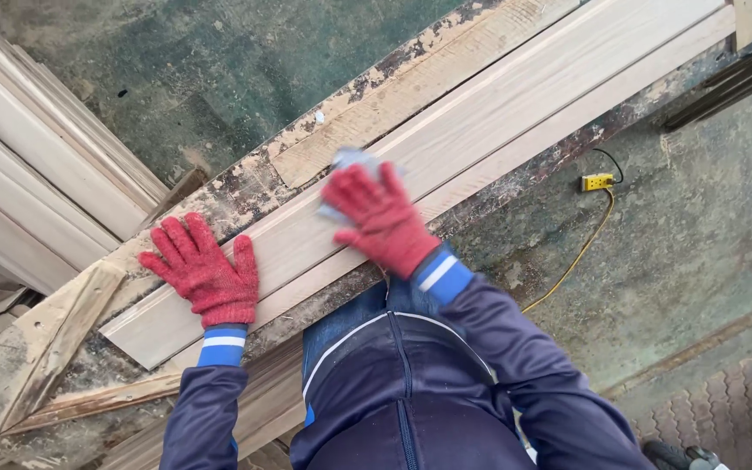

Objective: Sanding wooden planks using an orbital sander and manual sandpaper.

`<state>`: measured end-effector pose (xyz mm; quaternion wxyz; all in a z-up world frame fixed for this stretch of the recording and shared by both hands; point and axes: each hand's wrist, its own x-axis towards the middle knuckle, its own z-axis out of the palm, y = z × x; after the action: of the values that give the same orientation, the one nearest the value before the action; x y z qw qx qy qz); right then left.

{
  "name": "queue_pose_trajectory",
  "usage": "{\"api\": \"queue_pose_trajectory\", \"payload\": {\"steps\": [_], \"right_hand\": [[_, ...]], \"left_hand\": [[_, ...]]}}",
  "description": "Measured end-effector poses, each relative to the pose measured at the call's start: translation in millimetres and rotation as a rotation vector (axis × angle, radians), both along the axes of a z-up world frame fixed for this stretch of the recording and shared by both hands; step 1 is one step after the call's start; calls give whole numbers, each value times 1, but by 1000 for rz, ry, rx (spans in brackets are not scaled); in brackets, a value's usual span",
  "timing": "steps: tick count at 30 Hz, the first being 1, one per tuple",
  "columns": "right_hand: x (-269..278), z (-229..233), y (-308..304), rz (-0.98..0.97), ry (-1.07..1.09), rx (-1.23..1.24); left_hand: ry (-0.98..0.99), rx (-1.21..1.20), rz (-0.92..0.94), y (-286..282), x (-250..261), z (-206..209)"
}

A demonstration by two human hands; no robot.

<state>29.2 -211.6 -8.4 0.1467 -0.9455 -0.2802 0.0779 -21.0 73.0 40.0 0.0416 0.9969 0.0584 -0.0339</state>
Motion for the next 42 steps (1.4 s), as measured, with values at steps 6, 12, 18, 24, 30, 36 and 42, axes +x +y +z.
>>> {"api": "queue_pose_trajectory", "payload": {"steps": [6, 12, 18, 24, 30, 36, 42], "right_hand": [[108, -27, -194, -630, 200, -294], [4, 0, 17, -202, -15, -92], [-4, -14, -1, -42, 50, -21], [63, -17, -140, -492, 154, -209], [-28, 24, 42, 4, 56, 80], [57, -27, -127, -377, 124, -183], [82, -4, -160, -552, 146, -164]], "left_hand": [[95, -69, 38, 5, -6, -6], [12, 13, 18, -5, 3, 7], [5, 26, 26, -3, 0, 2], [-4, 6, 39, -6, 4, 6], [10, 32, 39, -4, 2, 6], [3, 15, 37, -4, 2, 4], [71, -81, 42, 2, 0, -1]]}}
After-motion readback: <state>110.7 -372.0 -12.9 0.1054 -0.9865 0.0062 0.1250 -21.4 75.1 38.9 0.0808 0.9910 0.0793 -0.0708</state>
